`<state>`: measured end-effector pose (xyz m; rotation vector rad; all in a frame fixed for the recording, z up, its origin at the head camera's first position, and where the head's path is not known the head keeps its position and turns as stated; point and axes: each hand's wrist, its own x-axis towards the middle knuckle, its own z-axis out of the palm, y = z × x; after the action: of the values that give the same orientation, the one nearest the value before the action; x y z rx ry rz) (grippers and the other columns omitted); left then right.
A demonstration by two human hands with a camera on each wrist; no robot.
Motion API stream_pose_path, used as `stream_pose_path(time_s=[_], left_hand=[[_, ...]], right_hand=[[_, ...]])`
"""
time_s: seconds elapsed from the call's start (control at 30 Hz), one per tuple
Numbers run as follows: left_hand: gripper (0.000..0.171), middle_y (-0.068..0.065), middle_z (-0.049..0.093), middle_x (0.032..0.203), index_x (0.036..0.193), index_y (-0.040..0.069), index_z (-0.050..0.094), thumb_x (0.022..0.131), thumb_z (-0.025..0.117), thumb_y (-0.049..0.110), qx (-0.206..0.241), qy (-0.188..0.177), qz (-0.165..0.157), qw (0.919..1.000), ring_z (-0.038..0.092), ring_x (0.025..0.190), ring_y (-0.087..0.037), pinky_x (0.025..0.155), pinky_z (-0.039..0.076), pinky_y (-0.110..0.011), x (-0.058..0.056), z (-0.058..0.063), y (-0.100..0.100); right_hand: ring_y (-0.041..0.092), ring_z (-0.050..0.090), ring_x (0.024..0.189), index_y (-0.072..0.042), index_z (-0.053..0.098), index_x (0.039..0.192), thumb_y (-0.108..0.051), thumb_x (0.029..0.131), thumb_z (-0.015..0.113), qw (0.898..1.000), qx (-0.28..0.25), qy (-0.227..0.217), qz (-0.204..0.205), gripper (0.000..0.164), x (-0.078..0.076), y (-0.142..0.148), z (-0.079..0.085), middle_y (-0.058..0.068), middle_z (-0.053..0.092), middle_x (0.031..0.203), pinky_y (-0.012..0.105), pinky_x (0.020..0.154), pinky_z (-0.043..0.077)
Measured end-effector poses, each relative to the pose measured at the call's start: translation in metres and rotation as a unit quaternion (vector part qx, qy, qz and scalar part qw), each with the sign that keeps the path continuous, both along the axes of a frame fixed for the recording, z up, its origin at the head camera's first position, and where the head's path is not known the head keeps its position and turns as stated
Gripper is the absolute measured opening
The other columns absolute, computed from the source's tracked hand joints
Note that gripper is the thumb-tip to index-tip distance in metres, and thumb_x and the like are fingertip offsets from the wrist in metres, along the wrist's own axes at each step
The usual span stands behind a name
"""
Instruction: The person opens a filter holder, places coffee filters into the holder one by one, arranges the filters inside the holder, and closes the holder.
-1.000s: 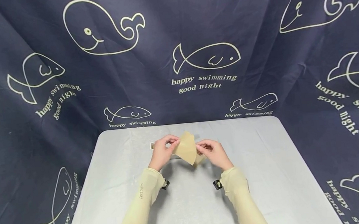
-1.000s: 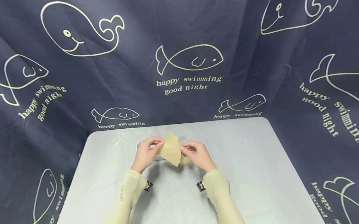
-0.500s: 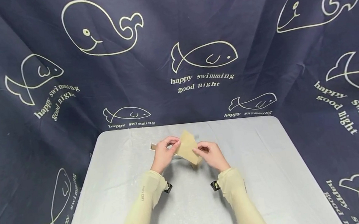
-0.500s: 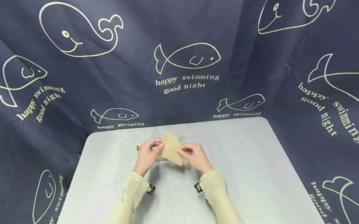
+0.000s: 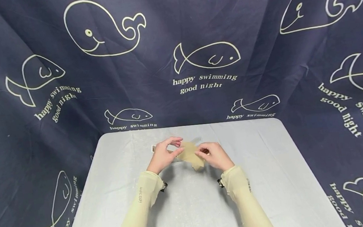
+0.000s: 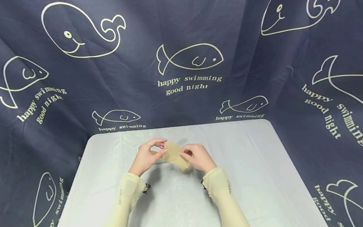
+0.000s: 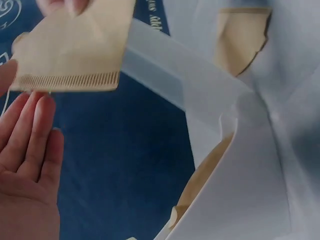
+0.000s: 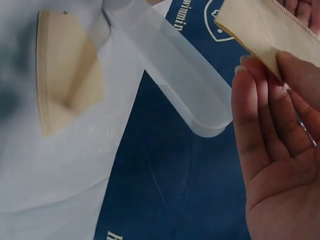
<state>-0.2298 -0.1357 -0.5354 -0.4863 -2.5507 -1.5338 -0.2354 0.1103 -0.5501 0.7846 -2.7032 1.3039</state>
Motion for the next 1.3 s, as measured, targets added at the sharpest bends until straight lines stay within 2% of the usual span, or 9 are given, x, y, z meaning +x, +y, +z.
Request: stream_pose_path(time_s=[0.2, 0.4, 0.6, 0.73, 0.83, 1.03, 1.13, 1.2, 1.3], left_hand=[[0.008, -0.002, 0.077, 0.088, 0.094, 0.012, 0.076, 0.093, 0.077, 0.019, -0.045, 0.047, 0.003, 0.9978, 0.071, 0.084, -0.015, 0.084, 0.058, -0.047, 0.002, -0.007, 0.005], [0.010, -0.004, 0.075, 0.086, 0.093, 0.009, 0.075, 0.093, 0.078, 0.019, -0.004, 0.028, 0.030, 0.9992, 0.070, 0.084, -0.017, 0.084, 0.057, -0.054, 0.003, -0.008, 0.005], [0.006, -0.003, 0.075, 0.087, 0.091, 0.012, 0.075, 0.092, 0.079, 0.017, 0.027, 0.002, 0.053, 0.9982, 0.071, 0.089, -0.017, 0.085, 0.057, -0.053, 0.001, -0.009, 0.003], [0.005, -0.004, 0.076, 0.087, 0.092, 0.011, 0.076, 0.092, 0.079, 0.016, 0.038, 0.007, 0.049, 0.9981, 0.072, 0.090, -0.019, 0.085, 0.057, -0.056, 0.001, -0.011, 0.005], [0.007, -0.003, 0.075, 0.087, 0.093, 0.011, 0.076, 0.092, 0.079, 0.018, 0.050, 0.004, 0.046, 0.9977, 0.072, 0.093, -0.021, 0.087, 0.055, -0.060, 0.002, -0.011, 0.007], [0.014, -0.003, 0.076, 0.100, 0.108, 0.014, 0.077, 0.095, 0.076, 0.019, 0.061, 0.010, 0.050, 0.9968, 0.070, 0.099, -0.018, 0.097, 0.053, -0.045, 0.004, -0.012, 0.000], [0.025, -0.008, 0.074, 0.115, 0.121, 0.012, 0.073, 0.097, 0.069, 0.009, 0.090, 0.026, 0.074, 0.9929, 0.066, 0.112, -0.023, 0.103, 0.049, -0.044, 0.004, -0.009, -0.014], [0.035, -0.010, 0.071, 0.124, 0.127, 0.010, 0.070, 0.096, 0.059, -0.002, 0.107, 0.037, 0.106, 0.9879, 0.061, 0.120, -0.026, 0.106, 0.045, -0.047, 0.003, -0.009, -0.025], [0.055, -0.012, 0.065, 0.133, 0.132, 0.010, 0.067, 0.085, 0.050, -0.013, 0.111, 0.031, 0.160, 0.9805, 0.054, 0.128, -0.028, 0.112, 0.037, -0.049, 0.002, -0.011, -0.043]], right_hand=[[0.003, 0.063, 0.072, -0.015, 0.072, 0.083, -0.017, 0.094, 0.076, 1.000, -0.007, -0.007, 0.024, 0.012, 0.000, -0.003, 0.001, -0.005, 0.071, 0.080, 0.024, 0.070, 0.057], [0.006, 0.068, 0.078, -0.013, 0.079, 0.095, -0.019, 0.092, 0.079, 0.996, -0.068, -0.053, -0.019, 0.007, 0.002, 0.006, -0.001, -0.001, 0.077, 0.090, 0.025, 0.074, 0.058], [0.011, 0.070, 0.079, -0.014, 0.080, 0.098, -0.020, 0.093, 0.078, 0.992, -0.102, -0.062, -0.049, 0.008, 0.000, 0.017, 0.000, 0.002, 0.079, 0.096, 0.026, 0.074, 0.058], [0.011, 0.071, 0.079, -0.013, 0.080, 0.097, -0.018, 0.092, 0.080, 0.991, -0.115, -0.063, -0.039, 0.008, -0.001, 0.015, 0.000, 0.003, 0.079, 0.095, 0.025, 0.074, 0.059], [0.009, 0.070, 0.078, -0.009, 0.079, 0.094, -0.016, 0.091, 0.081, 0.993, -0.112, -0.036, -0.022, 0.007, -0.001, 0.008, -0.001, 0.003, 0.078, 0.092, 0.026, 0.074, 0.059], [0.009, 0.069, 0.076, -0.008, 0.080, 0.092, -0.013, 0.091, 0.080, 0.994, -0.105, 0.000, -0.031, 0.005, 0.000, 0.002, -0.002, 0.003, 0.079, 0.088, 0.025, 0.073, 0.059], [0.012, 0.071, 0.078, -0.008, 0.080, 0.094, -0.013, 0.091, 0.080, 0.994, -0.104, 0.006, -0.044, 0.006, -0.003, 0.001, -0.001, 0.003, 0.079, 0.090, 0.026, 0.075, 0.059], [0.014, 0.072, 0.079, -0.009, 0.079, 0.096, -0.012, 0.091, 0.080, 0.993, -0.106, 0.013, -0.051, 0.006, -0.005, -0.001, 0.002, 0.003, 0.079, 0.090, 0.027, 0.075, 0.059], [0.016, 0.073, 0.080, -0.009, 0.080, 0.097, -0.011, 0.091, 0.079, 0.993, -0.106, 0.022, -0.054, 0.006, -0.010, -0.005, 0.006, 0.004, 0.080, 0.092, 0.028, 0.076, 0.060]])
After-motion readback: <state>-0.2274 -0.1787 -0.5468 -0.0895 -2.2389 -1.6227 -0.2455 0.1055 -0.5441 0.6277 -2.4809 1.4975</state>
